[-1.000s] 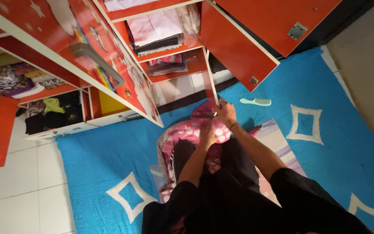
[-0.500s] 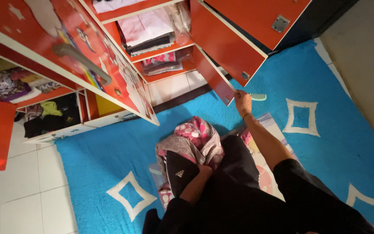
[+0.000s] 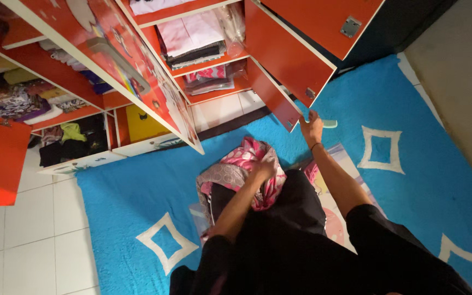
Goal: The person opens and closes multiple cabinet doors and drawers in a bedroom. They first open a small wooden cabinet, then move to a larger cartoon-decorated wardrobe, opening several drawers and doors, and finally open a black wardrobe.
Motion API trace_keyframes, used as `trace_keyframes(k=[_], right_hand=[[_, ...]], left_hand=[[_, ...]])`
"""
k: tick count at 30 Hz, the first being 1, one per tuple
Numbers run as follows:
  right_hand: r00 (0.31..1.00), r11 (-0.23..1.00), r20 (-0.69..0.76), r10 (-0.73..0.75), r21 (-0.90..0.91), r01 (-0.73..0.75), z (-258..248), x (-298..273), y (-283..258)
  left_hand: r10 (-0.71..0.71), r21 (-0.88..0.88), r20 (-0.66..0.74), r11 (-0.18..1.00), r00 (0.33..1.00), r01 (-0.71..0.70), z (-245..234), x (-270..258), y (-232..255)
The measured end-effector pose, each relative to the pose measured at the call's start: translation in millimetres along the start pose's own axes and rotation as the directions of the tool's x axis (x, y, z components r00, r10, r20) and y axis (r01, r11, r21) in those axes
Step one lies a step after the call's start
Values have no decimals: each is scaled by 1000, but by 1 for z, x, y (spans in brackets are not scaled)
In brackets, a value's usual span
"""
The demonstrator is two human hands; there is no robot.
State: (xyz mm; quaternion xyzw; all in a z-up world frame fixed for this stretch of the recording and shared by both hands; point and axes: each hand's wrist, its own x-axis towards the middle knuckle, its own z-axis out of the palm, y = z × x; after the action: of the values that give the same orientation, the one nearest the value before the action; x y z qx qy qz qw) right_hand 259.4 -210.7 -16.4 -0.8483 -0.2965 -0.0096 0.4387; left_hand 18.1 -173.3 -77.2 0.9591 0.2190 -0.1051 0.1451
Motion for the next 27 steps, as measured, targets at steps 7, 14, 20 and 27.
trace_keyframes(k=[7, 14, 20, 27], right_hand=[[998, 974, -54, 12, 227, 1, -17, -1, 3], [995, 866, -85, -49, 493, 85, -44, 13, -10], [992, 882, -86, -96, 454, 125, -63, 21, -35], [983, 919, -89, -158, 350, 180, -77, 27, -54]], left_hand=[[-59, -367, -576, 910, 815, -194, -99, 75, 5], [39, -297, -772, 860, 635, -414, -192, 85, 35], [125, -263, -788, 817, 603, -513, -240, 76, 66], [128, -229, -824, 816, 552, -531, -243, 78, 77]])
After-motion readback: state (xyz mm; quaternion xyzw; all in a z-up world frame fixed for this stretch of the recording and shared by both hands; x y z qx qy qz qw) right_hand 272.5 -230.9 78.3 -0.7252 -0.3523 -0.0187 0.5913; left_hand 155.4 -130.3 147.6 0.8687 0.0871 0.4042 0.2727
